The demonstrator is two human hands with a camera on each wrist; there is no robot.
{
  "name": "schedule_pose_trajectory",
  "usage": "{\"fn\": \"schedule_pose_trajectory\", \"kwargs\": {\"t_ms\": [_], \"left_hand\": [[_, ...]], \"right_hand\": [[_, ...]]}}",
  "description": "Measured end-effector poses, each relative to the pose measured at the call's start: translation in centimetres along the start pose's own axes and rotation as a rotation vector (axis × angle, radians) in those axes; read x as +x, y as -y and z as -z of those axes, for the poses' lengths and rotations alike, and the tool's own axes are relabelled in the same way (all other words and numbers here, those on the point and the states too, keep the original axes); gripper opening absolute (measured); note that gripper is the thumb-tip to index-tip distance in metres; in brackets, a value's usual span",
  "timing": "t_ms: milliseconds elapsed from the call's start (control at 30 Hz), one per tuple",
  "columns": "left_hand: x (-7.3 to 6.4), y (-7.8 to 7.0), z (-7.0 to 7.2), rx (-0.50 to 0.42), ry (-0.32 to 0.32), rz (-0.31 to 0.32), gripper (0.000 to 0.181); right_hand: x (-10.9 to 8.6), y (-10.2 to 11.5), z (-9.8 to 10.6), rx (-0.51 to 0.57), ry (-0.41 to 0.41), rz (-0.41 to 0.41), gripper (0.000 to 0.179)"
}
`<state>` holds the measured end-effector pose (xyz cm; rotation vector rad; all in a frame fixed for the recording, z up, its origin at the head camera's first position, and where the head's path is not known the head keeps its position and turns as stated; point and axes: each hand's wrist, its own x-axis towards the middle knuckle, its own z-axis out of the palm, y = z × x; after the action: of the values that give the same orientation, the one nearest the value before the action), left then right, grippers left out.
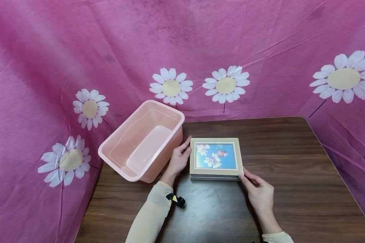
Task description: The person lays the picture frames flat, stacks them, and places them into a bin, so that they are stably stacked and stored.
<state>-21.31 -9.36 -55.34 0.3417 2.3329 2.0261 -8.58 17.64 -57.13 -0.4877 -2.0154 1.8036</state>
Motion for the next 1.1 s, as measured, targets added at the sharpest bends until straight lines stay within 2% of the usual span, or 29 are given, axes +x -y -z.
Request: {"fn": "schedule_pose_trajectory", "kwargs": {"t_ms": [467,733,1100], "left_hand": [[-0.23,0.46,-0.58,0.029,-0.005,-0.003,0.052],[-0.31,0.58,-0.77,0.053,0.006,0.026,0.052],[-0.27,0.69,-0.89,0.021,-0.008,0.061,0.053]], "right_hand": [[0.04,-0.29,0.10,0.006,-0.014,0.004,0.021],[-0.07,-0.28,0.15,0.085,-0.015,-0.001,0.021],[0.00,-0.36,0.15,0.038,-0.004,-0.016,0.020]]}}
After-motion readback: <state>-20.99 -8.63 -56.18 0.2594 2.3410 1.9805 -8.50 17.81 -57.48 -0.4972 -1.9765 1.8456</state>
